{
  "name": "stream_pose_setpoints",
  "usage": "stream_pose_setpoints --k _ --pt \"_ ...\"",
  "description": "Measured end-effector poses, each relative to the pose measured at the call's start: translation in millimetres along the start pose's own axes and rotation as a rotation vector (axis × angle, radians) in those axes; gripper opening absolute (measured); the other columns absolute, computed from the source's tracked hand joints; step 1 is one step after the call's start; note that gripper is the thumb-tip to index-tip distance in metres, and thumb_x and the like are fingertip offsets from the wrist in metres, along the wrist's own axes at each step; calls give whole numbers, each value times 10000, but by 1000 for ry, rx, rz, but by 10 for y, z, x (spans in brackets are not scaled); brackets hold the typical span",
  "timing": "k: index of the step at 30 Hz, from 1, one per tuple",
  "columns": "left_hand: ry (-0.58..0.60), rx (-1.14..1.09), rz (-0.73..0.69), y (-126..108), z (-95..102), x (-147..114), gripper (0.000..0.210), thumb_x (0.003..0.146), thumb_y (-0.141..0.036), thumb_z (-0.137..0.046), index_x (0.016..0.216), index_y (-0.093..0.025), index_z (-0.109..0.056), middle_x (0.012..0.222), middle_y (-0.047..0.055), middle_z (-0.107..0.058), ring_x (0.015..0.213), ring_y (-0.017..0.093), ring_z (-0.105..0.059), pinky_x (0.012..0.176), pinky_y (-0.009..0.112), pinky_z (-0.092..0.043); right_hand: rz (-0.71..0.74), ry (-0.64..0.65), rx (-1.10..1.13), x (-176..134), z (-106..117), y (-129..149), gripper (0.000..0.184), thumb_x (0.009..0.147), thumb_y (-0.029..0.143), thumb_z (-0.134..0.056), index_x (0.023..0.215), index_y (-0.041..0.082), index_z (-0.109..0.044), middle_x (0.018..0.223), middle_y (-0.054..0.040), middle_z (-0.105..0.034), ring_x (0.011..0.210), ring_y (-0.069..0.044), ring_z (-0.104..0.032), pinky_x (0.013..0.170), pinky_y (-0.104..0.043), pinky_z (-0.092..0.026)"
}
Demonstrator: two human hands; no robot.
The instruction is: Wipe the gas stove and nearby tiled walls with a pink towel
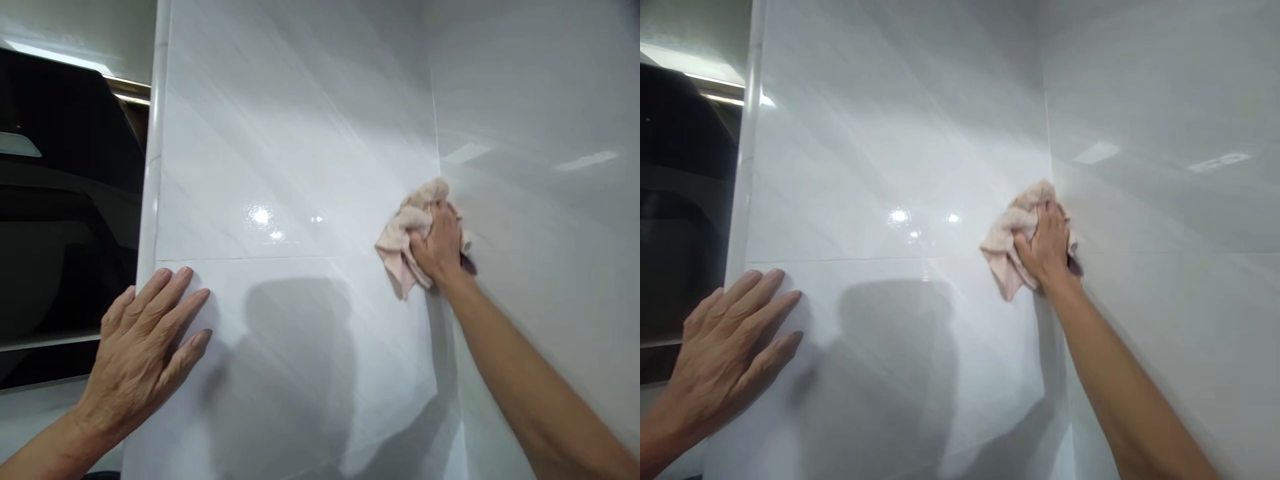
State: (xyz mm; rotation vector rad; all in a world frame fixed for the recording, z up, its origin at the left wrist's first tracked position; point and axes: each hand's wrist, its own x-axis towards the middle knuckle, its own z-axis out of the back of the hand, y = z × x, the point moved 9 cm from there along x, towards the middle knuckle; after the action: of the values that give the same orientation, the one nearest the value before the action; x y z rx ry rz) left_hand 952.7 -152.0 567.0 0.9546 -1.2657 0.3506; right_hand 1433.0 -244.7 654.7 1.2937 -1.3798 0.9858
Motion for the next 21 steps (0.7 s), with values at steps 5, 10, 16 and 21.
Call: stream_pose_setpoints --k 5,10,16,21 --pt "22 -54 74 -10 17 16 632 976 -455 -573 1553 -530 -327 1665 -81 -369 1554 289 -313 1293 541 -171 -173 141 12 1437 -63 115 723 1010 434 -417 1530 -54 -297 1572 -340 -330 1487 -426 -290 1164 -629 -189" --pt "35 88 -68 -105 14 -1 696 977 -348 -561 1609 -400 -274 1681 2 -351 1559 278 -301 1294 511 -188 -235 132 97 2145 -104 611 806 1011 520 -319 1573 -50 -219 1632 -326 -199 1529 -478 -139 1153 -681 -60" --pt "-2 40 -88 -133 46 -23 669 994 -415 -533 1609 -365 -277 1708 16 -289 1552 280 -313 1296 516 -188 -143 131 324 2533 -438 1430 839 960 556 -538 1611 135 -218 1725 -131 -102 1577 -413 0 1184 -746 127" --pt "-120 -147 3 7 64 -73 782 961 -510 -586 1622 -400 -183 1759 7 -39 1594 302 -178 1281 534 -249 229 106 395 2281 -444 2781 894 970 677 -504 1571 60 -263 1728 -123 -110 1588 -320 -15 1244 -658 99"
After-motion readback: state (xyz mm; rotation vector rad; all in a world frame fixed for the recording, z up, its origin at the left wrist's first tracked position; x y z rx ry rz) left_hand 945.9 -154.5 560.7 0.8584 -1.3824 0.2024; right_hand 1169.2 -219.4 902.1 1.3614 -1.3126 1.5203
